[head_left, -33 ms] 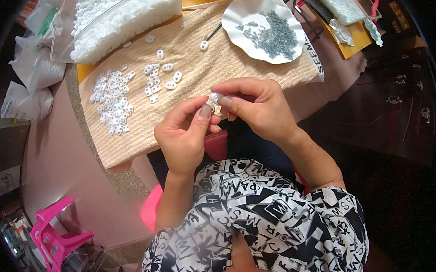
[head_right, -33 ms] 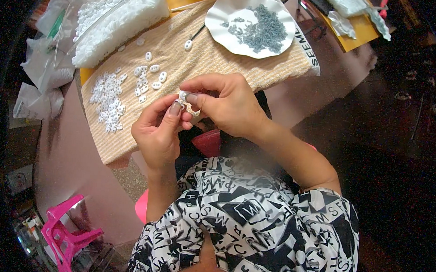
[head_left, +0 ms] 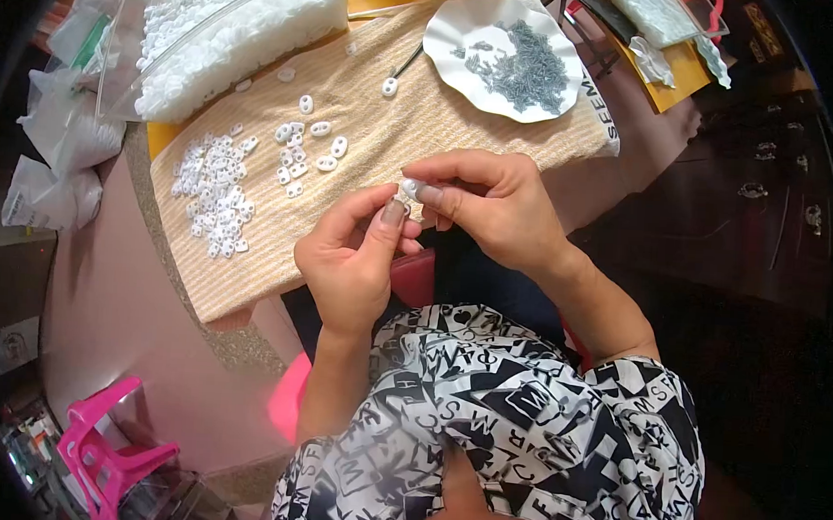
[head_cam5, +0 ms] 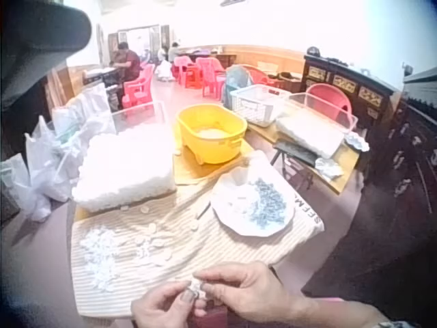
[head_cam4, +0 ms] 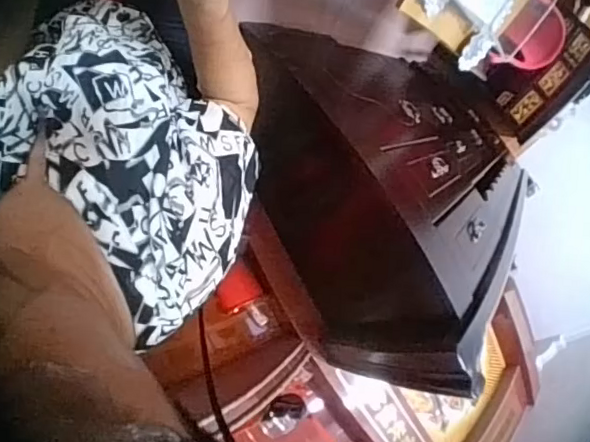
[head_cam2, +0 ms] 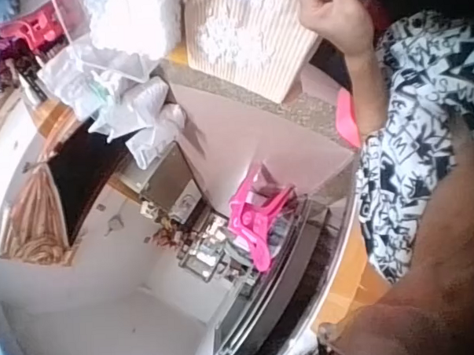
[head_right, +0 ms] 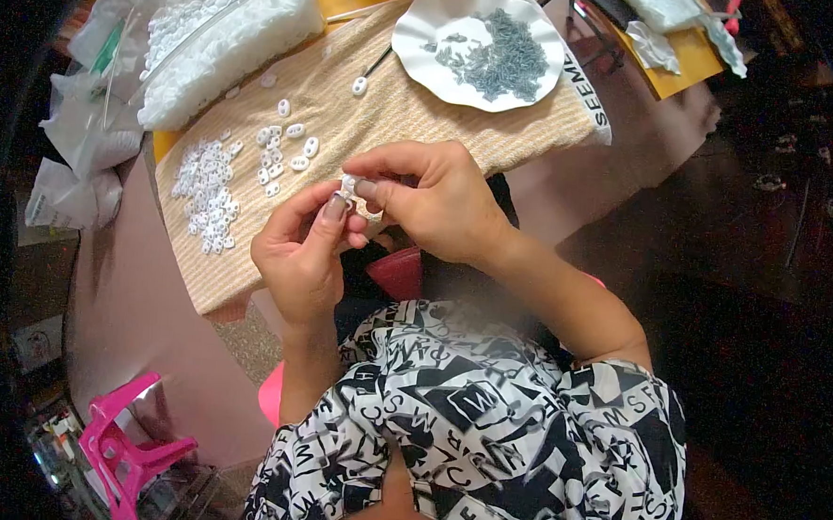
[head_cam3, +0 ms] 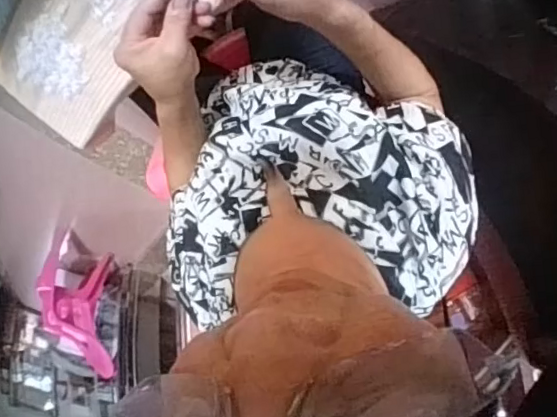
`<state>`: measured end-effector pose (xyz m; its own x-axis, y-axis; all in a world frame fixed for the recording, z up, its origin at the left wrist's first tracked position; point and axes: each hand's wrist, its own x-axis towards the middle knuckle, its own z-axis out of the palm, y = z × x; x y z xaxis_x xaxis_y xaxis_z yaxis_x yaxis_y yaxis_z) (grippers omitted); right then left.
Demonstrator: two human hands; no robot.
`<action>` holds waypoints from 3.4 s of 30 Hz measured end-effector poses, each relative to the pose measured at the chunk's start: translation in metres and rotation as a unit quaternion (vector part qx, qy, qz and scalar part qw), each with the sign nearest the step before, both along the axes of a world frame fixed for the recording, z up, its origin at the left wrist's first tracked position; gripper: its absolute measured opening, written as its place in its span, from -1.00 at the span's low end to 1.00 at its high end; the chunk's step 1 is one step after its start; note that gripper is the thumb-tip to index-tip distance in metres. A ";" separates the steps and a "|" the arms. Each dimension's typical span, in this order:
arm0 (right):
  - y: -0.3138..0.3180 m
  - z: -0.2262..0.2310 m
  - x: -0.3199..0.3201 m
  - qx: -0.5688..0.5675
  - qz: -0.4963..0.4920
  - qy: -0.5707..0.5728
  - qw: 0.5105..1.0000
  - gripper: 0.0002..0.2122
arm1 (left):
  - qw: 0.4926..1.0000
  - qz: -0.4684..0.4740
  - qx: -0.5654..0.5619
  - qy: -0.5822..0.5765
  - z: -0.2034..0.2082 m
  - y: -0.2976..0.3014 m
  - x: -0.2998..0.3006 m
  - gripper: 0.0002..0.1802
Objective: The recorder is manually assembling small white plastic components by inserting tiny metal pins into them.
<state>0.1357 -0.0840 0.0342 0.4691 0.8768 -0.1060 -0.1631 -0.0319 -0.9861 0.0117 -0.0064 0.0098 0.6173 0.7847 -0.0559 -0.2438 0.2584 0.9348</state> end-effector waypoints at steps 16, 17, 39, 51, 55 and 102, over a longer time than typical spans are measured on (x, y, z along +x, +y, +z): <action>-0.003 0.009 0.003 -0.014 0.053 0.065 0.996 -0.87 | 0.991 -0.068 0.051 -0.102 -0.013 0.008 -0.002 -0.71; -0.004 0.009 0.004 -0.012 0.051 0.066 0.996 -0.87 | 0.991 -0.071 0.052 -0.100 -0.014 0.009 -0.001 -0.71; -0.014 0.012 0.002 0.038 0.094 -0.023 0.995 -0.95 | 0.948 -0.086 0.242 -0.187 -0.017 0.011 0.002 -0.74; -0.007 0.007 0.003 0.012 0.091 0.102 0.991 -0.93 | 0.962 -0.097 0.185 -0.177 -0.035 0.020 0.003 -0.65; -0.002 0.005 0.007 0.000 0.077 0.132 0.988 -0.89 | 0.974 -0.115 0.090 -0.174 -0.043 0.022 0.003 -0.57; 0.075 -0.043 0.176 -0.155 0.017 -0.695 0.702 -0.91 | 0.934 0.080 0.250 0.242 0.009 0.089 -0.069 -0.76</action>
